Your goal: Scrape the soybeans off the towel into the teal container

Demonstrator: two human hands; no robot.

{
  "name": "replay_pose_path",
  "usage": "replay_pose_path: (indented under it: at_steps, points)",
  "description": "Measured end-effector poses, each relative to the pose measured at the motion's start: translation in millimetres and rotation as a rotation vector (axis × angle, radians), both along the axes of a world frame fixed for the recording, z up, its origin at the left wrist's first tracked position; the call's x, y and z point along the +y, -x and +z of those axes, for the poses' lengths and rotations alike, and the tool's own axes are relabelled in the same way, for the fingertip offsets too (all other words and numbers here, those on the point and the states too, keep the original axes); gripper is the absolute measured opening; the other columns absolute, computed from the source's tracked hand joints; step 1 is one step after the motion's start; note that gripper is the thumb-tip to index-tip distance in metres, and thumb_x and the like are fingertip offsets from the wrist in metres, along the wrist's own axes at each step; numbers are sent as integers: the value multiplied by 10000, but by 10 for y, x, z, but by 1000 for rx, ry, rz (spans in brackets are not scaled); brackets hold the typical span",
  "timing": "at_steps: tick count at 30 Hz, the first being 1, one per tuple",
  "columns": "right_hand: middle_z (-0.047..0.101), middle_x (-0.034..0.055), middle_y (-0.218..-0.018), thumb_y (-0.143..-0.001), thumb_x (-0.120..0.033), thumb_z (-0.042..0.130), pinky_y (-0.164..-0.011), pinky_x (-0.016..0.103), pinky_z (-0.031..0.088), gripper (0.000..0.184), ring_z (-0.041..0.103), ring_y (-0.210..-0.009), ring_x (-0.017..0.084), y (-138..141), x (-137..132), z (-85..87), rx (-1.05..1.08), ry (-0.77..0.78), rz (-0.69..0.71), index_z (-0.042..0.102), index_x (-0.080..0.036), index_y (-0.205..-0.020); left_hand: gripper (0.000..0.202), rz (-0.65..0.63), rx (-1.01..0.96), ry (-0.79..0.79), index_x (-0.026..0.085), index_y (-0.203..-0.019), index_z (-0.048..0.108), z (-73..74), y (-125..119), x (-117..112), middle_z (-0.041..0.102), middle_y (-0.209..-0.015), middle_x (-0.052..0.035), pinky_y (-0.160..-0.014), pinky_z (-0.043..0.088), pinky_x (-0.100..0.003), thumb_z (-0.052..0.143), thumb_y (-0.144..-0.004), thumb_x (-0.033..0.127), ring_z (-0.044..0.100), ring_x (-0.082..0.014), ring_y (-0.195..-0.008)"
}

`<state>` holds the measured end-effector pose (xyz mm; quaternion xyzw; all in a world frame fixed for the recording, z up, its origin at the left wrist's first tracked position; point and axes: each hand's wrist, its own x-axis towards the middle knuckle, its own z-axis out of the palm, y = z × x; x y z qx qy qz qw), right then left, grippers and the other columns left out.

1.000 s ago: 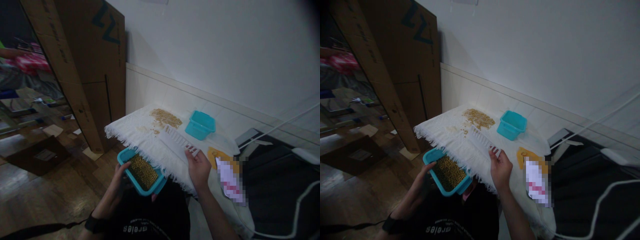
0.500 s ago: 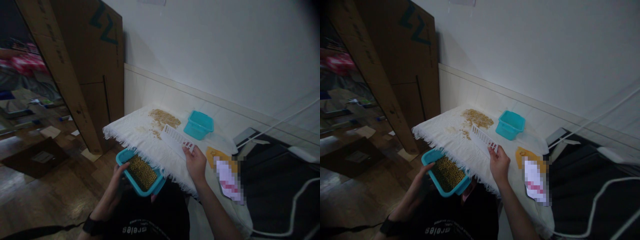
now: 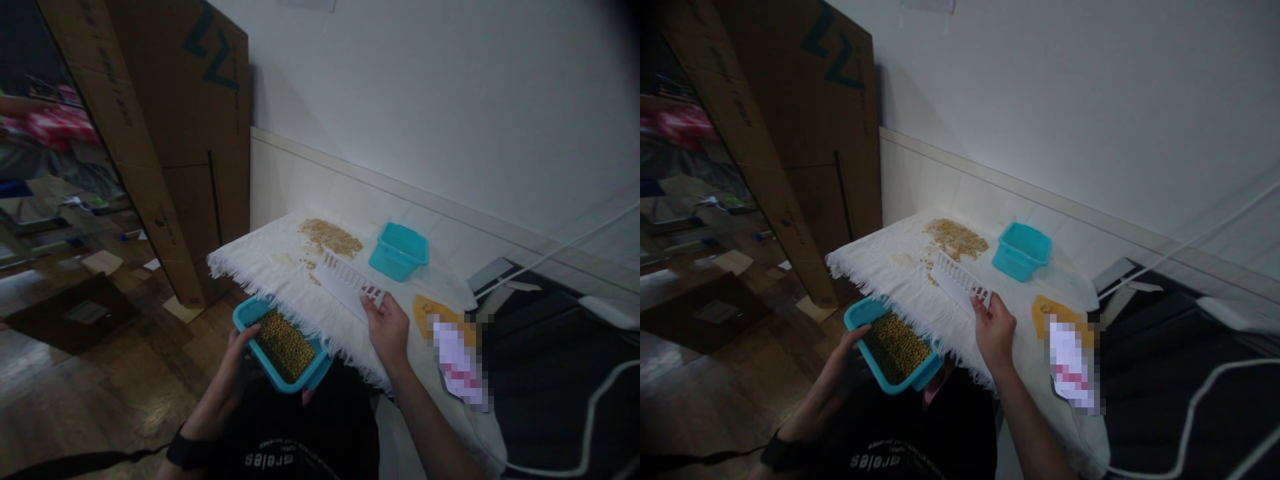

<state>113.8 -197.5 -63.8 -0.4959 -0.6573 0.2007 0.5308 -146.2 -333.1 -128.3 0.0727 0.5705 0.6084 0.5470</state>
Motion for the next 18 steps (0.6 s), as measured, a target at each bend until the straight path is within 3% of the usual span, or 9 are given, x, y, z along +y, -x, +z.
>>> replay_pose_path:
  at_steps: [9,14,18]
  points:
    - [854,75,-824,-973,-713,719,-655,333,600,485,793,-755,270,30,-68,-4,25,11,40,760,-234,-912,525,28,1,7,311,-1230,632,-33,2,-9,737,-1045,-50,-702,624,-388,860,-844,585,780,-293,-890]
    - [856,77,-820,-950,-728,740,-648,336,611,500,789,-732,265,64,-87,-7,33,18,53,774,-231,-905,559,38,-21,-4,322,-1267,644,-26,21,1,757,-1134,-79,-762,636,-426,872,-831,588,783,-323,-978]
    - [856,84,-832,-938,-733,764,-651,343,623,511,792,-729,268,88,-145,-21,72,36,107,785,-223,-910,587,48,5,10,326,-1300,640,-16,52,28,743,-1124,-76,-687,614,-392,863,-827,595,762,-296,-900]
